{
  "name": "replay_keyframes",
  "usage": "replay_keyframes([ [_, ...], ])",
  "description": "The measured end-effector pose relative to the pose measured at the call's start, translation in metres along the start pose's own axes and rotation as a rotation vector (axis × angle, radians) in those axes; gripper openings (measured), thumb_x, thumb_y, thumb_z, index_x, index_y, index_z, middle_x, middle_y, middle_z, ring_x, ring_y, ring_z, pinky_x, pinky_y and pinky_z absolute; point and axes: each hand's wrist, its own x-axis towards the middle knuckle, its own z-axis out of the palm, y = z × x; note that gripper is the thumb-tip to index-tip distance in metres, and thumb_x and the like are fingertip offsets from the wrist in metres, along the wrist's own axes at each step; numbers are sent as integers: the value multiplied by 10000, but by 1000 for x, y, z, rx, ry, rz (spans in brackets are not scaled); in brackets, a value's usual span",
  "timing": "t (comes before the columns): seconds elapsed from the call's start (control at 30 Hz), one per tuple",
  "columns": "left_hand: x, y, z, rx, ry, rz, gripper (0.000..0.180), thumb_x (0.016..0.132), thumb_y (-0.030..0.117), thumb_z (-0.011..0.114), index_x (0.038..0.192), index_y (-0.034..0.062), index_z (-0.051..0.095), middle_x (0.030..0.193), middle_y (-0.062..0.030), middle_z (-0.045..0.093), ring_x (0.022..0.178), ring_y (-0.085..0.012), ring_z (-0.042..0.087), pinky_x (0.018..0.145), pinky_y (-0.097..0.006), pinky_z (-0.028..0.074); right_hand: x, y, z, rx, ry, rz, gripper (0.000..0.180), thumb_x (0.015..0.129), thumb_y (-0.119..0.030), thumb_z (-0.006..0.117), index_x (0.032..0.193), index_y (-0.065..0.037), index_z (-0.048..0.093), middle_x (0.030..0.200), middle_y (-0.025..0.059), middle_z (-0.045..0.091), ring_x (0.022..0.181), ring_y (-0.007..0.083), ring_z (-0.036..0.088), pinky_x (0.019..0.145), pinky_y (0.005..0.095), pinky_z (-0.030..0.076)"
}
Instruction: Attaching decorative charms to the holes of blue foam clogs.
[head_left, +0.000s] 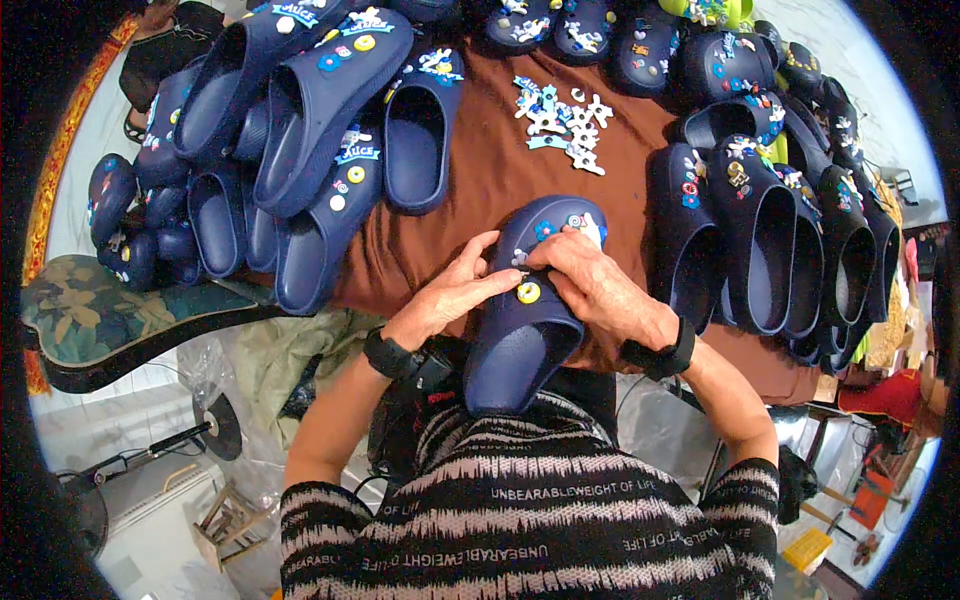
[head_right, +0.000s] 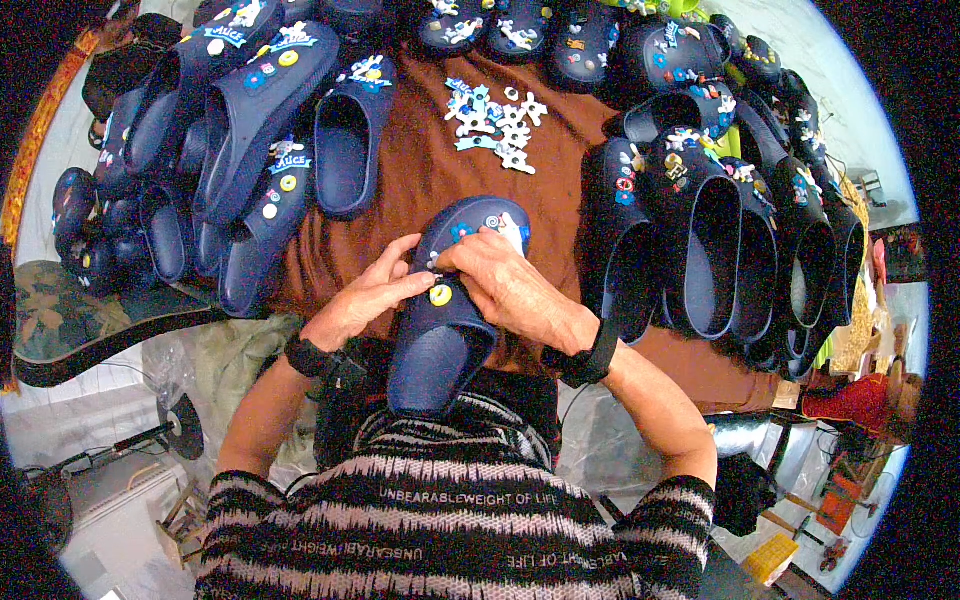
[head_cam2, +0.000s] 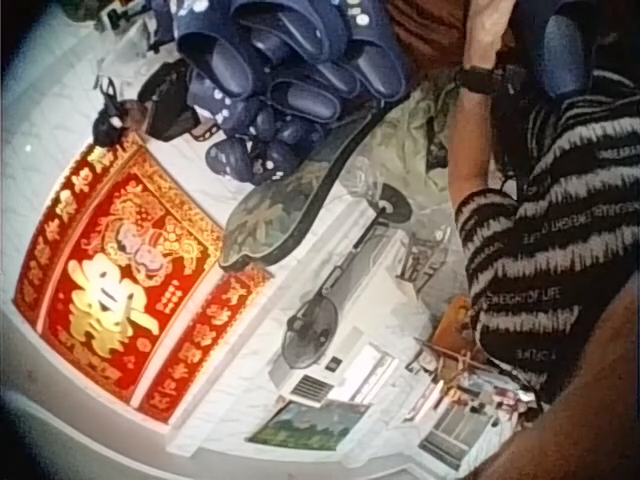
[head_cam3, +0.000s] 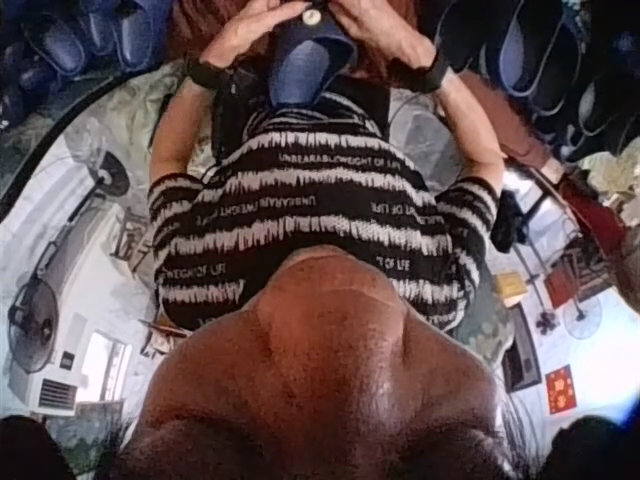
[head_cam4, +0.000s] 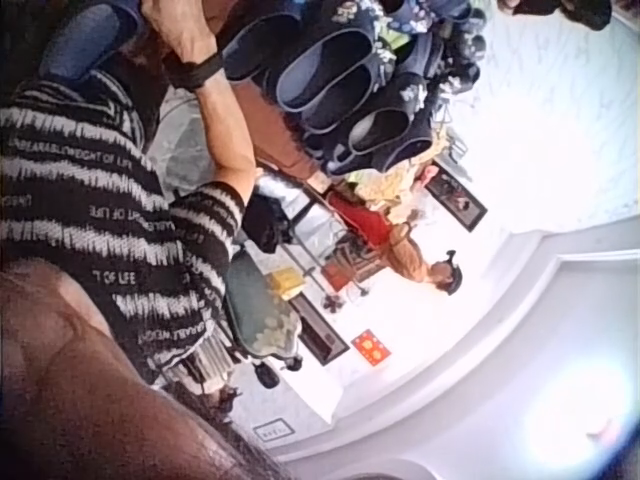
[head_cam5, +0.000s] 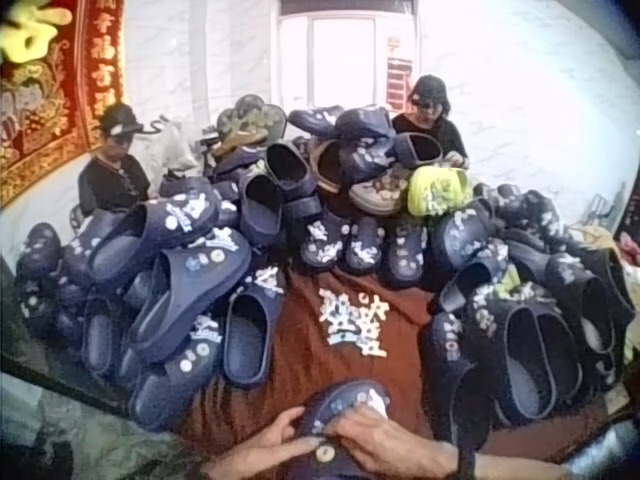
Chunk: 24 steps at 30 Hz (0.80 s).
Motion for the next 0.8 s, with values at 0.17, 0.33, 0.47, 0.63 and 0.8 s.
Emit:
replay_keyframes([
  [0.17,12,1,-5,50,-59,-6,880,924,284,715,1557,27,160,1276,-120,560,1152,-178,555,995,-318,447,-4,3,3,-49,24,-43,337,801,85,579,1122,-16,596,1031,161,605,1036,385,553,975,483,416],
  [0.33,21,-10,2,-4,-56,139,818,884,170,743,1513,26,239,1287,-119,571,1158,-175,566,1002,-347,469,-7,3,3,-83,16,-72,308,806,67,597,1104,-13,590,1013,158,595,1028,379,556,973,484,418],
  [0.47,22,-15,7,25,5,155,776,881,139,739,1490,25,271,1282,-117,577,1155,-180,572,1003,-354,471,-9,0,0,-74,31,-87,254,812,49,615,1058,-14,593,1007,158,591,1021,371,557,964,484,423],
  [0.63,12,0,11,-9,2,106,709,922,135,694,1488,25,282,1285,-115,580,1166,-185,570,1002,-350,471,-12,-10,0,-50,42,-28,220,838,-159,726,958,-18,607,991,150,594,1010,370,553,937,467,435],
  [0.8,14,-7,5,-60,-41,76,650,932,146,689,1463,34,333,1292,-102,578,1173,-171,565,997,-337,471,-12,-20,4,-160,79,55,283,827,-266,750,918,-26,632,951,144,591,1006,361,549,932,471,430],
])
